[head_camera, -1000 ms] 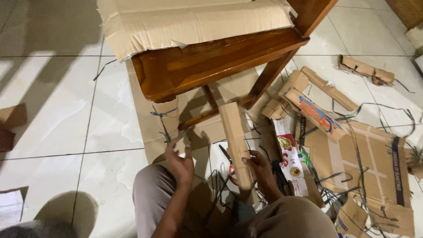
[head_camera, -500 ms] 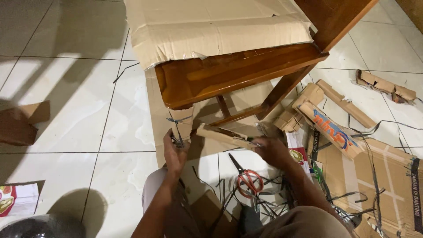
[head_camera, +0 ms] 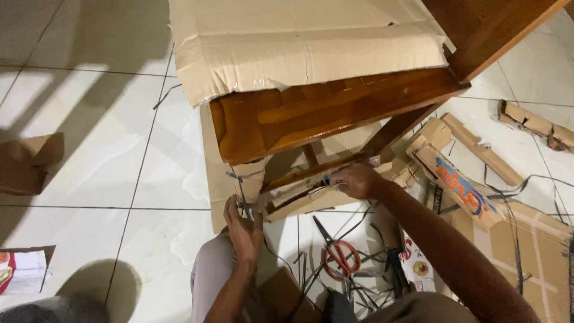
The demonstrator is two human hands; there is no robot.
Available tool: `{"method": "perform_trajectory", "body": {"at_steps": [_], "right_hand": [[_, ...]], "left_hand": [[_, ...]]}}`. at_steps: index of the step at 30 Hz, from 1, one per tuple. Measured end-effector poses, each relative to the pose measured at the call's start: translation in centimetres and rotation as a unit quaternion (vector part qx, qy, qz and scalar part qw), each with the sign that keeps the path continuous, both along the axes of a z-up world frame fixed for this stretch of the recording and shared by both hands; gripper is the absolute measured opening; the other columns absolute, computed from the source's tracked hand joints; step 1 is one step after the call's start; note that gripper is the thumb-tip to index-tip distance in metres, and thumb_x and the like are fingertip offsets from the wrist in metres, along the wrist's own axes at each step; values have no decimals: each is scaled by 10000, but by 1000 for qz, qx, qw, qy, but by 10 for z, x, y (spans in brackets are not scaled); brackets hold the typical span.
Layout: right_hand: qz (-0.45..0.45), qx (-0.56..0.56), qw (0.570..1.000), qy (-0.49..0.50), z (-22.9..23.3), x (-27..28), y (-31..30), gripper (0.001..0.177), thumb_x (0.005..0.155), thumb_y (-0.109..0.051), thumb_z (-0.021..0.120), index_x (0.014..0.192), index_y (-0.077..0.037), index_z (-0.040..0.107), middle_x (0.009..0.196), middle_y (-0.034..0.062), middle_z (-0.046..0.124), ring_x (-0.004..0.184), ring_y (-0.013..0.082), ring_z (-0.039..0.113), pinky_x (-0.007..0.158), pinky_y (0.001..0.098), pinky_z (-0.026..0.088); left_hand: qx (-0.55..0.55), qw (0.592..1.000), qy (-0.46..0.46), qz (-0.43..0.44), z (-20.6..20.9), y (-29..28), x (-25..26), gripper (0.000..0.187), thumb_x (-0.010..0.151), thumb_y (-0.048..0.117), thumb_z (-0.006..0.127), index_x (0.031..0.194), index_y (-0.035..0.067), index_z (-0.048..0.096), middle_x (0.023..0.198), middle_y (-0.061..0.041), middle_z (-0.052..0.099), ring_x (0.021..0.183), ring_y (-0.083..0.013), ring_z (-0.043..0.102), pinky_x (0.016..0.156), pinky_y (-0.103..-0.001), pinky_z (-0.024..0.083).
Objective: Wrapping wooden furniture legs with cardboard and securing them with plastic ties
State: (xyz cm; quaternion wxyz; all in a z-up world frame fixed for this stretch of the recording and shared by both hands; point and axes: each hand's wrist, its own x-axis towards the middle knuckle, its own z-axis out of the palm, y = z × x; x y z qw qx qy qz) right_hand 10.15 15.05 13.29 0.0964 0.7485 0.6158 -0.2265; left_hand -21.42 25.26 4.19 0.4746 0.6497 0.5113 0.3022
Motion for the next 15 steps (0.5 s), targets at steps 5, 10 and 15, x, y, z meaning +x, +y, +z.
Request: {"method": "perform_trajectory", "body": {"at_steps": [5, 10, 15], "right_hand": [[15, 27, 998, 52, -28, 21, 18, 225, 957, -193, 603, 1174, -159, 652, 1020, 46, 744, 702, 223, 665, 713, 436, 537], [-16, 76, 993, 86, -30, 26, 41, 235, 899, -151, 628, 1124, -151, 696, 996, 43, 760, 627, 233, 626, 666, 405, 517], [-47, 174, 972, 152, -58, 37, 35, 283, 899, -174, 702, 1176, -173, 645, 1079, 45, 725, 826, 251, 651, 743, 400, 493]], "left_hand": [[143, 989, -24, 36, 11, -21, -2, 572, 943, 209, 576, 1452, 8, 411, 1407, -207, 400, 1104, -353, 516, 880, -455, 476], [204, 979, -8, 20, 8, -45, 5, 507, 943, 167, 604, 1405, 11, 467, 1229, -153, 486, 876, -223, 579, 703, -344, 529], [380, 897, -57, -217, -21, -58, 36, 251, 930, 102, 633, 1175, 61, 664, 1172, -115, 692, 1032, -231, 678, 882, -372, 591]]}}
